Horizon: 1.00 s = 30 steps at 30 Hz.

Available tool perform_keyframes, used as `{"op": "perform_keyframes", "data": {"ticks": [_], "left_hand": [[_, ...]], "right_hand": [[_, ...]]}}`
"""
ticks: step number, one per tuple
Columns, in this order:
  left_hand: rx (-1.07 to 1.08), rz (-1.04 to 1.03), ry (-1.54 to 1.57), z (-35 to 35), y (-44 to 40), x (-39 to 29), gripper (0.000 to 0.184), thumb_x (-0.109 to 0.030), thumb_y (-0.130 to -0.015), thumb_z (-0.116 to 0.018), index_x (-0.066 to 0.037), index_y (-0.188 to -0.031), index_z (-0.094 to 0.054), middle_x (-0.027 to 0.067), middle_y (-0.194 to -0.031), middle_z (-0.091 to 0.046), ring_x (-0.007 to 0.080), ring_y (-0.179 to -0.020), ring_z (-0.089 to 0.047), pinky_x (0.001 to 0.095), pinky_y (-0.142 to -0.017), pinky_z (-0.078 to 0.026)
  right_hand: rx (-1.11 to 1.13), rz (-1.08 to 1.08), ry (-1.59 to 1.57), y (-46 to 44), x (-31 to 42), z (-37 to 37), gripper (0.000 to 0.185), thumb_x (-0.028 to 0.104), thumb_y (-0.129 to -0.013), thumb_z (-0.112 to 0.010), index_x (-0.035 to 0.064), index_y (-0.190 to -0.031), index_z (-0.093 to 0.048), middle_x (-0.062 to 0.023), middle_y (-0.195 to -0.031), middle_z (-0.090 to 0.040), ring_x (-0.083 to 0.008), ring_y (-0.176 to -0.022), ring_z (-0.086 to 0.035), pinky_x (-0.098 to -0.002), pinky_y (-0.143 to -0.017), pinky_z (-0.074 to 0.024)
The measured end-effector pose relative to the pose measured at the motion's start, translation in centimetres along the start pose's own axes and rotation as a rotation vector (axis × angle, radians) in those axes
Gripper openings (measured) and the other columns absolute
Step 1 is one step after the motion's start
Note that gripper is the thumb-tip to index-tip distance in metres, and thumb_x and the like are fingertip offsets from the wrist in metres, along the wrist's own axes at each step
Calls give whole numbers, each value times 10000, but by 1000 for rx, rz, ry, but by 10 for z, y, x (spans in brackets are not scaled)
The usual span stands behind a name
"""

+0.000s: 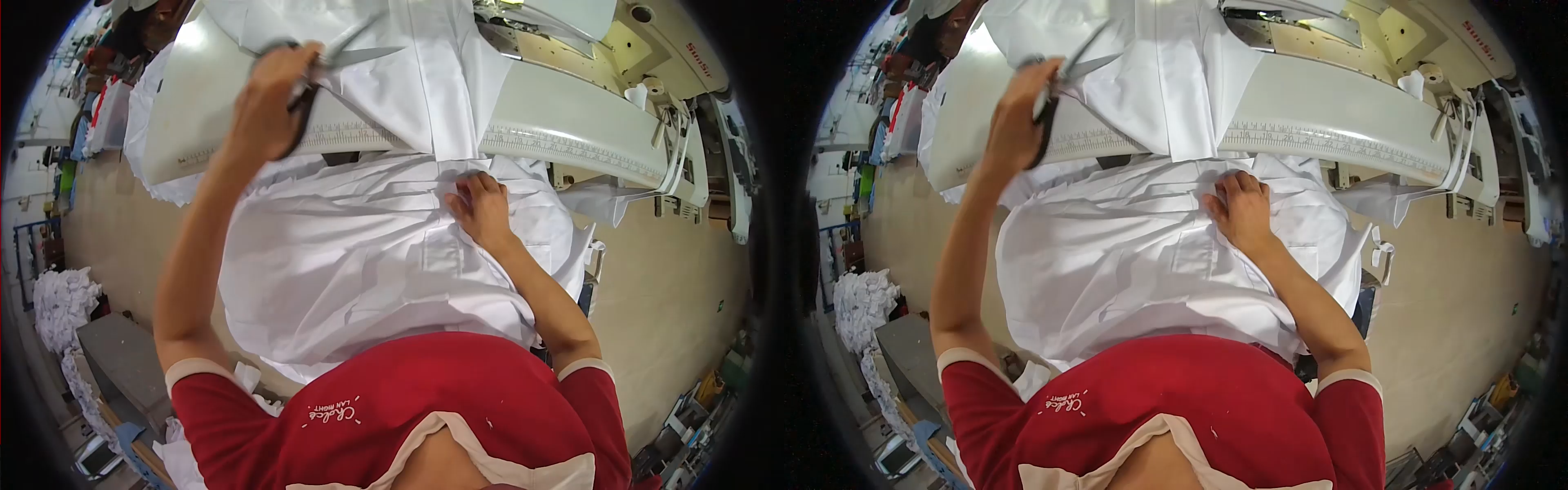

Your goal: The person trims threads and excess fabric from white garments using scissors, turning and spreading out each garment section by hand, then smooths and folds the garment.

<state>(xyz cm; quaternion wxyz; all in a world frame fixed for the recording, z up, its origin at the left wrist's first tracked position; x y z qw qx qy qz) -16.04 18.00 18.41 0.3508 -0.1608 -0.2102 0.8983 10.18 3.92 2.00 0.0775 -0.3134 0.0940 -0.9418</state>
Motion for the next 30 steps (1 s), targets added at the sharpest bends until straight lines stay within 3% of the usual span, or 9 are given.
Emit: {"op": "perform_keyframes", "data": {"ticks": [4, 7, 15, 19, 20, 21, 25, 29, 30], "left_hand": [[-76, 72, 74, -23, -5, 64, 355, -23, -725, -623, -69, -1073, -568, 157, -894, -608, 358, -836, -572, 394, -733, -454], [-47, 215, -27, -11, 15, 62, 301, -1, -758, -611, -53, -1055, -592, 166, -883, -639, 335, -808, -622, 353, -714, -484], [234, 711, 198, 56, 215, -28, 350, 53, -713, -617, -71, -1040, -595, 160, -889, -644, 323, -822, -633, 347, -736, -487], [317, 955, 225, 108, 272, -54, 410, 105, -689, -564, -45, -1070, -582, 141, -873, -648, 218, -806, -648, 283, -741, -466], [291, 1030, 245, 128, 273, -57, 430, 127, -668, -537, -39, -1060, -594, 101, -845, -651, 142, -800, -620, 259, -740, -453], [191, 1133, 363, 144, 271, -61, 419, 135, -659, -531, -31, -1037, -603, 64, -810, -642, 110, -765, -582, 245, -727, -446], [560, 921, 472, 153, 236, -85, 390, 128, -654, -569, -18, -1014, -607, 66, -785, -633, 113, -703, -560, 238, -665, -446], [942, 560, 690, 63, 250, -94, 382, 45, -686, -595, -12, -1063, -613, 179, -894, -656, 275, -776, -637, 328, -757, -491], [1019, 638, 758, 42, 259, -96, 395, 42, -680, -590, -14, -1071, -613, 178, -923, -654, 301, -806, -635, 338, -771, -489]], "right_hand": [[-162, 288, -307, -2, 35, 62, 259, -58, -738, -595, 45, -976, -606, -123, -888, -600, -294, -813, -571, -366, -676, -419], [-351, 314, -101, -41, 51, 102, 403, -123, -710, -548, 54, -1071, -586, -158, -1033, -553, -314, -895, -563, -355, -711, -464], [-50, 519, 136, -121, 70, 76, 559, -42, -619, -584, 111, -1157, -564, -89, -1363, -375, -350, -1293, -283, -515, -1062, -240], [55, 775, 99, -110, 76, 69, 475, -67, -548, -553, 74, -1001, -573, -72, -1095, -565, -270, -1151, -474, -532, -1089, -207], [38, 806, -27, -98, 80, 83, 467, -63, -504, -536, 50, -957, -561, -69, -884, -601, -262, -899, -577, -534, -1073, -251], [119, 802, -114, -83, 86, 104, 476, -60, -483, -525, 43, -946, -562, -78, -835, -600, -270, -794, -571, -536, -1059, -278], [484, 561, -235, -4, 97, 206, 555, -59, -453, -538, 37, -989, -646, -95, -709, -598, -267, -585, -559, -526, -993, -360], [793, 103, -160, 83, 43, 173, 502, -95, -632, -644, 80, -1103, -648, -98, -975, -668, -229, -813, -618, -430, -931, -422], [925, -92, -345, 106, 9, 142, 514, -64, -618, -677, 63, -1115, -640, -116, -1012, -654, -239, -890, -596, -387, -927, -420]]}}
Point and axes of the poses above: each hand's wrist, its own y-axis away from the middle knuckle, its own z-axis out of the back of the hand, x = y × z, the point moved 2 cm from there along -y, towards the middle knuckle
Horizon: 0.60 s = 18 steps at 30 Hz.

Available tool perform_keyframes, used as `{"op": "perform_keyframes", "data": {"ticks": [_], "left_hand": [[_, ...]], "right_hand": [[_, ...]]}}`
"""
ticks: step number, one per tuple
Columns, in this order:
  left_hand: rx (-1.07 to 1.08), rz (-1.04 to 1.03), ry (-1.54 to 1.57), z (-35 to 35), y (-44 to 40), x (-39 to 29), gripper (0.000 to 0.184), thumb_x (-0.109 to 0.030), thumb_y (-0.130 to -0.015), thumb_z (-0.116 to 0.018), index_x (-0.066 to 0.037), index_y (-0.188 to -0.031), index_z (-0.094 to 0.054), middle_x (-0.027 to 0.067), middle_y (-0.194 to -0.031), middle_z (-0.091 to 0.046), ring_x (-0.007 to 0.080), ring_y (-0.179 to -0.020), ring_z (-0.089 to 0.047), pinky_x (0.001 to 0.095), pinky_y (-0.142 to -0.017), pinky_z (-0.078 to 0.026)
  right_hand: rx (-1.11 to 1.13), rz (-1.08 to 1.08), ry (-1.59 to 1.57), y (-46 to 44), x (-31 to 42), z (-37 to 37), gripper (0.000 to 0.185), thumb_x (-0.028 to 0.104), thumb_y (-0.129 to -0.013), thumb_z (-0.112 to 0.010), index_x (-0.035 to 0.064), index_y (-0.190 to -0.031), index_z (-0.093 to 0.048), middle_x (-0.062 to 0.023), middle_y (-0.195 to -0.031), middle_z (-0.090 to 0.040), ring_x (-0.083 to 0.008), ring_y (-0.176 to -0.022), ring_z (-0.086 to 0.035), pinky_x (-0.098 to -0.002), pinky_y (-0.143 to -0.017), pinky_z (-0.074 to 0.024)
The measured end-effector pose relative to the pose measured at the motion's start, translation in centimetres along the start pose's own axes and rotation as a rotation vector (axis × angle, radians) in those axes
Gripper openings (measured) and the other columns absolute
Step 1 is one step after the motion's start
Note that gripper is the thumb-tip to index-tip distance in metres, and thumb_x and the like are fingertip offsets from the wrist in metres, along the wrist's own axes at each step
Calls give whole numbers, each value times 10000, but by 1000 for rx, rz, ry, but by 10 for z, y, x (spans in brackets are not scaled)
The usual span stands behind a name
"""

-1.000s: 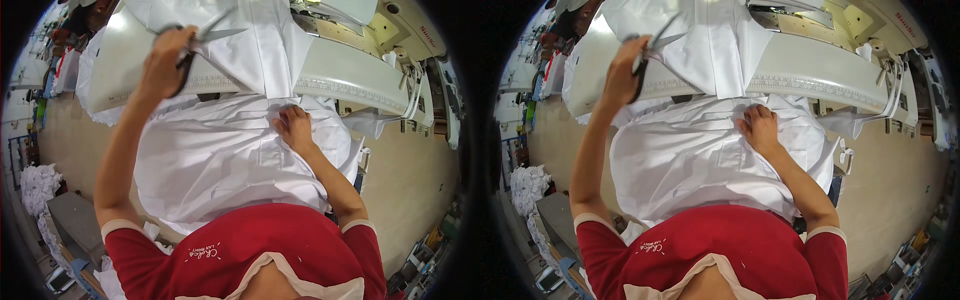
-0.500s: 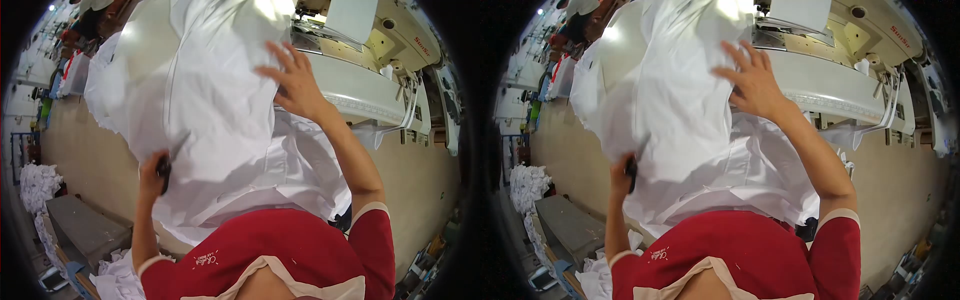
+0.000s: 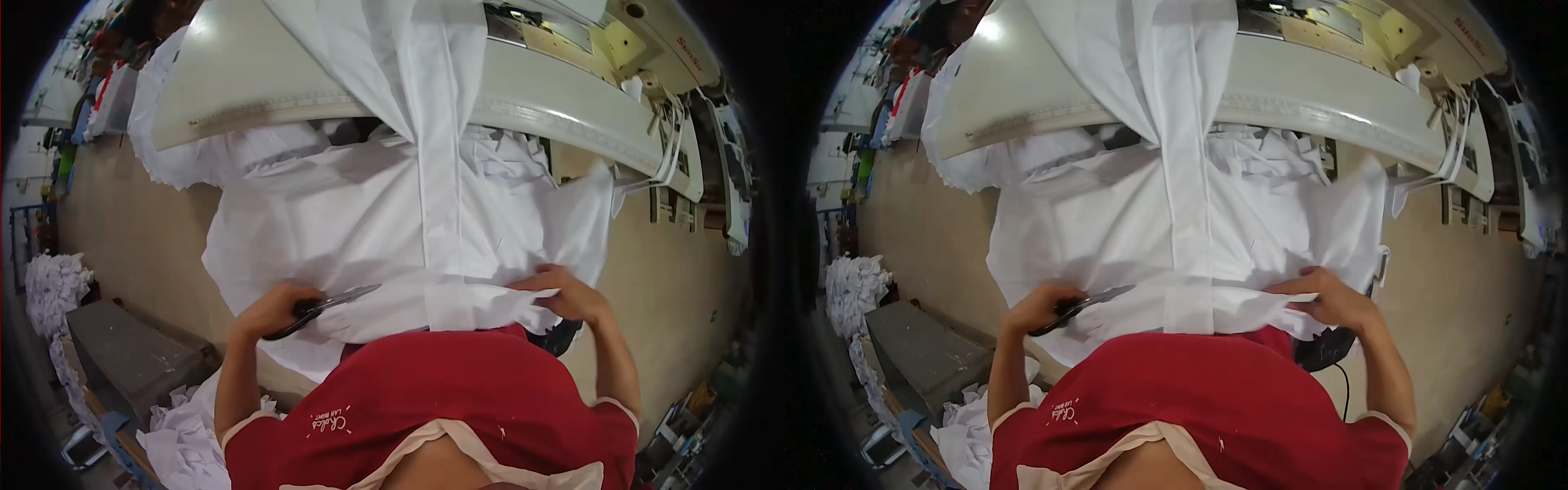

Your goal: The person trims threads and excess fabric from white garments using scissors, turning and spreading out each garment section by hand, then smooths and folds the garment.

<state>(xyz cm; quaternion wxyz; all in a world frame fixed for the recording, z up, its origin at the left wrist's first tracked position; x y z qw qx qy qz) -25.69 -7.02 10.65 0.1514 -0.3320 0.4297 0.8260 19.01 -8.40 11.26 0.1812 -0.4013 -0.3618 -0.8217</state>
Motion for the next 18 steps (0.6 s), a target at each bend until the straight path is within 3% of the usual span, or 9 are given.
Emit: {"op": "perform_keyframes", "data": {"ticks": [2, 5, 6, 7, 8, 9, 11, 15, 18], "left_hand": [[65, 1, 37, -4, -9, 6, 419, 41, -667, -583, -12, -1082, -610, 176, -966, -649, 327, -838, -629, 350, -790, -483], [-11, -115, -45, 26, 19, 8, 474, 51, -632, -589, 5, -1104, -597, 173, -959, -647, 316, -848, -616, 358, -822, -464], [-44, 91, 107, 43, 29, 1, 484, 49, -646, -588, -3, -1127, -587, 168, -966, -642, 320, -873, -609, 366, -838, -459], [-76, 295, 260, 58, 34, -4, 493, 48, -661, -586, -10, -1150, -578, 163, -973, -637, 325, -898, -602, 374, -854, -454], [-218, 49, 126, 68, 27, 0, 499, 42, -695, -585, -26, -1188, -553, 156, -996, -628, 334, -940, -589, 384, -874, -443], [-358, -197, -10, 77, 19, 2, 507, 36, -729, -583, -42, -1226, -529, 148, -1019, -620, 343, -982, -576, 393, -893, -432], [-520, -258, -441, 87, -21, -33, 504, -20, -788, -584, -65, -1280, -480, 159, -1085, -599, 338, -1036, -547, 392, -929, -402], [-113, -198, -419, 112, -99, -65, 436, -106, -842, -515, -62, -1274, -477, 180, -1127, -580, 360, -1051, -523, 397, -937, -392], [-105, -441, -483, 113, -129, -91, 370, -93, -840, -478, -48, -1204, -520, 169, -1069, -603, 360, -986, -537, 408, -868, -410]], "right_hand": [[171, -141, -489, -6, -32, -9, 500, 69, -642, -750, 29, -1125, -626, -127, -1048, -639, -244, -952, -579, -318, -906, -420], [329, -30, -282, -8, -14, 40, 472, 104, -663, -722, 29, -1120, -630, -111, -1048, -638, -231, -952, -578, -331, -901, -425], [215, 183, -222, -13, -6, 58, 479, 129, -655, -710, 33, -1118, -633, -115, -1062, -631, -231, -972, -576, -348, -899, -419], [37, 134, -159, -17, -3, 70, 472, 174, -674, -707, 27, -1116, -629, -110, -1105, -616, -234, -1033, -561, -365, -912, -405], [-98, 50, -104, -33, 7, 83, 499, 271, -717, -702, 13, -1132, -603, -102, -1152, -598, -235, -1079, -536, -350, -928, -385], [-272, 141, -216, -57, 22, 80, 469, 253, -735, -695, 15, -1130, -607, -87, -1129, -613, -215, -1042, -550, -339, -925, -396], [-457, 150, -513, -109, 35, 53, 422, 280, -831, -626, -6, -1139, -593, -91, -1132, -612, -150, -1016, -547, -301, -913, -407], [-386, -18, -1090, -165, 47, -2, 258, 85, -786, -709, -67, -985, -647, -72, -863, -679, -105, -734, -613, -247, -701, -495], [-429, 39, -1110, -163, 48, -7, 224, 74, -798, -694, -57, -973, -651, -69, -876, -676, -82, -724, -596, -241, -679, -491]]}}
Point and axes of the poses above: each hand's wrist, its own y-axis away from the middle knuckle, its own z-axis out of the back of the hand, x = y × z, the point moved 2 cm from there along -y, towards the middle knuckle
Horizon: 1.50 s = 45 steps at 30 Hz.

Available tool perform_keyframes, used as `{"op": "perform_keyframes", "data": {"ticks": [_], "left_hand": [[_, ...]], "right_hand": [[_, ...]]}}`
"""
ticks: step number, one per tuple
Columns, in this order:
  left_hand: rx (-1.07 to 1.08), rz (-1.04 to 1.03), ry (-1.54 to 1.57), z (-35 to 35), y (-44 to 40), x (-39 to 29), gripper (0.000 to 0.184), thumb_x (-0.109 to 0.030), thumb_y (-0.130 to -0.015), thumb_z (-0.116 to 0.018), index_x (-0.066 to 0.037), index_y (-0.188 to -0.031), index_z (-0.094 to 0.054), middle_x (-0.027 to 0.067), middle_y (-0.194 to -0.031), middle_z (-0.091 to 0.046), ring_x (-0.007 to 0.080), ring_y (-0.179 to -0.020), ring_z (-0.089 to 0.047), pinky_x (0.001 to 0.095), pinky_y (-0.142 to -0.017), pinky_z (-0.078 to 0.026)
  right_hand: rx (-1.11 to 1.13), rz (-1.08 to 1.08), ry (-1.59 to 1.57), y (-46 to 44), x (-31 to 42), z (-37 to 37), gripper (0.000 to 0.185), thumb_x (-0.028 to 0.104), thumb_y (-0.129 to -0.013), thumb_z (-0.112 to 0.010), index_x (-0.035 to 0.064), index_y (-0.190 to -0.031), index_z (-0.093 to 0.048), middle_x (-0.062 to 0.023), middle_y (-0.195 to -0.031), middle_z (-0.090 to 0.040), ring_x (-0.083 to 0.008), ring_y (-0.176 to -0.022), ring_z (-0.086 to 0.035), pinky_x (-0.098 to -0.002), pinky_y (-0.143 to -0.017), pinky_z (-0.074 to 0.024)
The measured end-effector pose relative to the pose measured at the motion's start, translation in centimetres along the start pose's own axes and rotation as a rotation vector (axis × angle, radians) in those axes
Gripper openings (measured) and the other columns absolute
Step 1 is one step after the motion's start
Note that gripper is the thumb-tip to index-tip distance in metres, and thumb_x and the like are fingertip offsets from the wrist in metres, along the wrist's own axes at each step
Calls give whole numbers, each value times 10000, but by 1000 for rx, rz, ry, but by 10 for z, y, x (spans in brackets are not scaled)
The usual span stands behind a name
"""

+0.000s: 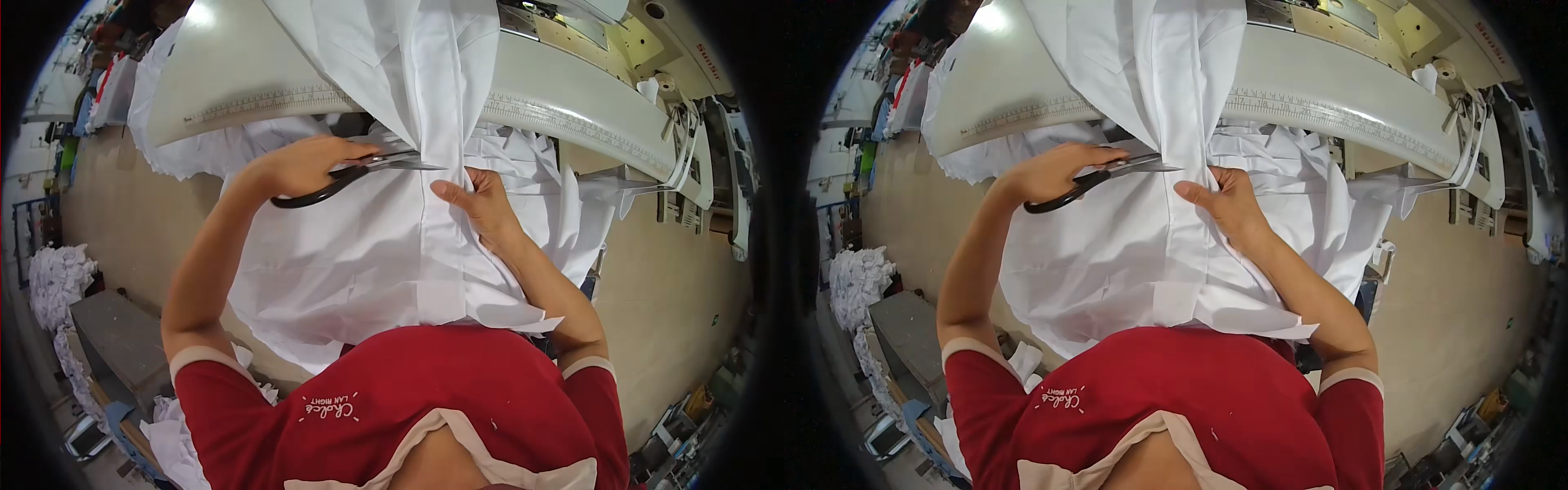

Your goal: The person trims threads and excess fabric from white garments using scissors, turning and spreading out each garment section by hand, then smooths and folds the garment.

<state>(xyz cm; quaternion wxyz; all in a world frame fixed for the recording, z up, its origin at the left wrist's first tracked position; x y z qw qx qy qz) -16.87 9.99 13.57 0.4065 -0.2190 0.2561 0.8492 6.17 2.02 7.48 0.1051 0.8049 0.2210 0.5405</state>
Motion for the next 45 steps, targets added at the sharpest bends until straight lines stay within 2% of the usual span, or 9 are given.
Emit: {"op": "perform_keyframes", "data": {"ticks": [8, 11, 13, 15, 17, 23, 32, 39, 45], "left_hand": [[158, 92, -76, 5, -31, -19, 160, -66, -744, -521, -31, -876, -604, 180, -774, -611, 385, -749, -542, 454, -675, -405], [129, 84, -104, 5, -11, -26, 218, -46, -678, -556, -59, -883, -629, 166, -717, -610, 388, -697, -556, 457, -638, -423], [-135, 71, 15, 14, 5, -26, 326, 57, -649, -569, -32, -959, -617, 187, -759, -604, 377, -712, -574, 401, -650, -449], [-557, 62, -109, 38, 6, -18, 445, 135, -637, -546, -33, -1044, -609, 175, -839, -630, 350, -754, -608, 362, -706, -476], [-840, 2, -316, 68, -7, 1, 441, 62, -691, -610, -54, -1114, -560, 170, -963, -594, 339, -887, -593, 388, -747, -482], [-832, 5, -310, 100, -28, 74, 350, -17, -722, -652, -93, -1054, -570, 127, -917, -623, 317, -840, -597, 375, -757, -465], [-864, 488, -130, -19, 152, 33, 359, 78, -706, -591, -73, -1032, -580, 109, -805, -604, 224, -716, -604, 293, -643, -463], [-1049, 692, 50, -30, 246, -23, 468, 99, -618, -536, -36, -1064, -576, 17, -804, -581, 85, -736, -528, 196, -673, -403], [-1126, 650, 137, -12, 259, -49, 469, 87, -645, -565, 2, -1106, -569, 30, -937, -611, 107, -833, -548, 241, -803, -413]], "right_hand": [[-15, -17, -3, 2, -11, 6, 195, 63, -790, -694, -13, -968, -671, -52, -812, -671, -45, -668, -538, -229, -600, -460], [-27, 64, 657, -3, -19, 21, 193, 143, -762, -714, 28, -913, -681, -81, -754, -664, -100, -641, -574, -323, -660, -439], [-317, 538, 1356, -19, -26, 44, 212, 296, -737, -682, 89, -771, -651, -75, -707, -635, -290, -683, -576, -420, -762, -311], [-252, 305, 1377, -31, -28, 59, 182, 246, -731, -677, 85, -812, -648, -84, -769, -635, -271, -701, -583, -413, -763, -329], [-264, 583, 1401, -27, -22, 54, 178, 159, -703, -681, 64, -848, -638, -90, -804, -623, -276, -712, -581, -415, -738, -370], [-187, 1167, 1158, 15, 60, 27, 364, -133, -636, -602, 24, -964, -590, -123, -871, -584, -273, -722, -578, -345, -594, -469], [-309, 1160, 1431, -64, 121, 10, 416, -29, -750, -583, 107, -1142, -558, -131, -1257, -493, -357, -1148, -459, -429, -934, -425], [15, 1148, 1381, -97, 117, -8, 263, 109, -743, -670, 129, -1000, -620, -72, -1238, -519, -330, -1161, -459, -396, -974, -372], [-99, 993, 1409, -86, 97, -37, 303, 26, -744, -614, 116, -1034, -599, -92, -1132, -542, -302, -1137, -472, -440, -970, -352]]}}
Point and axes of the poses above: each hand's wrist, its own y-axis away from the middle knuckle, its own z-axis out of the back of the hand, x = y × z, the point moved 2 cm from there along -y, towards the middle knuckle
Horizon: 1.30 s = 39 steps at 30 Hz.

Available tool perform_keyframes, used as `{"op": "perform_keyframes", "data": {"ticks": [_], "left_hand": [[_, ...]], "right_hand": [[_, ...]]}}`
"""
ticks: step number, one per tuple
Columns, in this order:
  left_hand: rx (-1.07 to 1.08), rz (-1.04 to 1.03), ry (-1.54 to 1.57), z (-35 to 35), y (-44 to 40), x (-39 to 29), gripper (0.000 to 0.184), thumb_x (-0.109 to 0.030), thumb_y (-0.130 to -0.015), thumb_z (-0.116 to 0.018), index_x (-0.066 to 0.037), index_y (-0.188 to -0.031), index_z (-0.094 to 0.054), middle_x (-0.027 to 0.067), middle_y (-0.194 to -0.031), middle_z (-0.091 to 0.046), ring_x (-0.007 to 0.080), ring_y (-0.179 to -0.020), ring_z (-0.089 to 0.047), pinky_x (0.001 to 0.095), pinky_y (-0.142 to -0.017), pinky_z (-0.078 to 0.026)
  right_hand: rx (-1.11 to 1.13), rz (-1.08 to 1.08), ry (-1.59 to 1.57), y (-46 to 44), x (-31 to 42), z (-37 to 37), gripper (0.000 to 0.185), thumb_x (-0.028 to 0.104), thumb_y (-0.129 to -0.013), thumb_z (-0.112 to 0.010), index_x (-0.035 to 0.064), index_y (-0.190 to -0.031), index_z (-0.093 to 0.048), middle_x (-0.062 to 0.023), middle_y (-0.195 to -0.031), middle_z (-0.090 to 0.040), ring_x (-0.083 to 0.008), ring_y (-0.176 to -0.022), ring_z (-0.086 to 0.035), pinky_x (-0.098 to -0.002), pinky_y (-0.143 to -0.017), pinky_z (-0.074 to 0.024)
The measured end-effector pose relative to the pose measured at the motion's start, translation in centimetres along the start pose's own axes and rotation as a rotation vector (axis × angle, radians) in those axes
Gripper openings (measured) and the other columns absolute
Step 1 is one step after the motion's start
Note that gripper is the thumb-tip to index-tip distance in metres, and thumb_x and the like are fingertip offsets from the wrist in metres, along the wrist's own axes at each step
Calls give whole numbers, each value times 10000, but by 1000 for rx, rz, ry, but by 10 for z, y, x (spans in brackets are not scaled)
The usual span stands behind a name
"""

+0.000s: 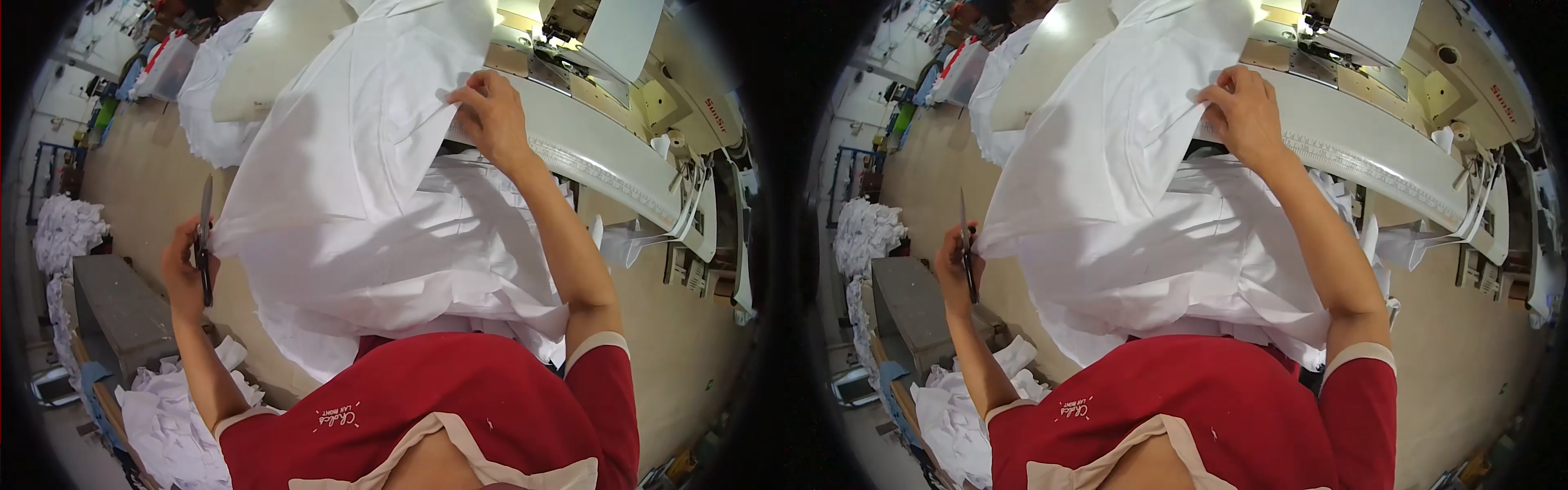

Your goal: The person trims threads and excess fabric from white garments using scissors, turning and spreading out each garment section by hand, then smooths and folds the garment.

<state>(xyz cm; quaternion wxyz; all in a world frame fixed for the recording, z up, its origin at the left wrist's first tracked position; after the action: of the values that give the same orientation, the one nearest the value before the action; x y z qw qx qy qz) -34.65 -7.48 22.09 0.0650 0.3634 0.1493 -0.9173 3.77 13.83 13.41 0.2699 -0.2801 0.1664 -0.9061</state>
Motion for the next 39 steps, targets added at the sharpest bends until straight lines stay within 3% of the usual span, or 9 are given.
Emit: {"op": "perform_keyframes", "data": {"ticks": [6, 9, 12, 16, 20, 23, 26, 30, 39], "left_hand": [[21, 58, 105, 15, 1, -6, 432, 101, -647, -563, 12, -1068, -586, 33, -919, -620, 111, -845, -566, 237, -800, -420], [309, 144, 2, 10, 10, -24, 458, 129, -579, -540, -17, -1006, -621, 22, -856, -625, 104, -770, -552, 215, -718, -424], [712, 37, -81, -31, 23, -38, 375, 83, -620, -585, -41, -971, -630, 98, -785, -644, 149, -725, -593, 280, -689, -461], [1265, 57, -41, -105, 61, 19, 415, 45, -666, -587, -13, -1077, -595, 163, -846, -649, 260, -681, -594, 333, -695, -480], [1234, 87, -26, -95, 45, 19, 476, 79, -643, -593, -14, -1109, -592, 118, -881, -661, 163, -762, -596, 311, -729, -480], [1093, 326, 13, -78, 2, 8, 571, 87, -605, -610, -13, -1165, -564, 125, -1047, -632, 233, -962, -606, 313, -882, -444], [861, -290, -55, -122, -50, -13, 627, 49, -644, -597, -50, -1256, -503, 168, -1181, -571, 333, -1072, -552, 370, -941, -413], [1047, -439, -141, -197, -111, -50, 578, 1, -700, -593, -26, -1265, -472, 206, -1108, -570, 360, -962, -540, 363, -848, -423], [1396, -511, -239, -263, -134, -115, 672, 7, -615, -530, -26, -1283, -461, 188, -827, -544, 342, -737, -519, 367, -720, -432]], "right_hand": [[-444, -128, -714, 42, -2, 90, 176, -22, -859, -491, 11, -1007, -580, -52, -999, -607, -131, -913, -553, -237, -801, -432], [-357, 78, -204, 112, 10, 196, 159, 83, -814, -572, -39, -908, -612, -113, -894, -611, -240, -832, -573, -341, -816, -451], [334, 225, -385, 136, 45, 247, 110, 103, -791, -589, 36, -834, -665, -87, -698, -620, -214, -519, -540, -317, -493, -366], [924, -468, -349, 223, -1, 135, 200, 57, -673, -653, 19, -869, -654, -110, -743, -629, -254, -689, -583, -340, -678, -450], [1271, -344, -401, 216, -13, 98, 229, 91, -718, -624, 9, -930, -653, -87, -775, -653, -185, -664, -573, -307, -640, -451], [641, -463, -461, 169, -25, 122, 274, 149, -758, -634, 26, -1002, -657, -64, -936, -654, -160, -839, -574, -298, -784, -442], [134, -576, -667, 127, -17, 78, 347, 163, -798, -668, -14, -1090, -608, -101, -1094, -610, -156, -1053, -529, -313, -919, -395], [66, -1080, -1499, 107, 10, -8, 293, 182, -837, -674, -35, -1025, -615, -79, -902, -650, -135, -754, -605, -283, -674, -504], [7, -1027, -1495, 129, 22, -11, 156, 109, -844, -659, -15, -937, -656, -52, -830, -667, -79, -674, -584, -252, -579, -495]]}}
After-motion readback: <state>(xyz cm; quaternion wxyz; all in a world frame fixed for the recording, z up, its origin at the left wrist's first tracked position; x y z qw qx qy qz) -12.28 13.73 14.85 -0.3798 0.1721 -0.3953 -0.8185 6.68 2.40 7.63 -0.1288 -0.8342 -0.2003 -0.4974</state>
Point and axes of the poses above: each hand's wrist, its own y-axis away from the middle knuckle, its own z-axis out of the back of the hand, x = y × z, the point moved 2 cm from there along -y, towards the middle knuckle
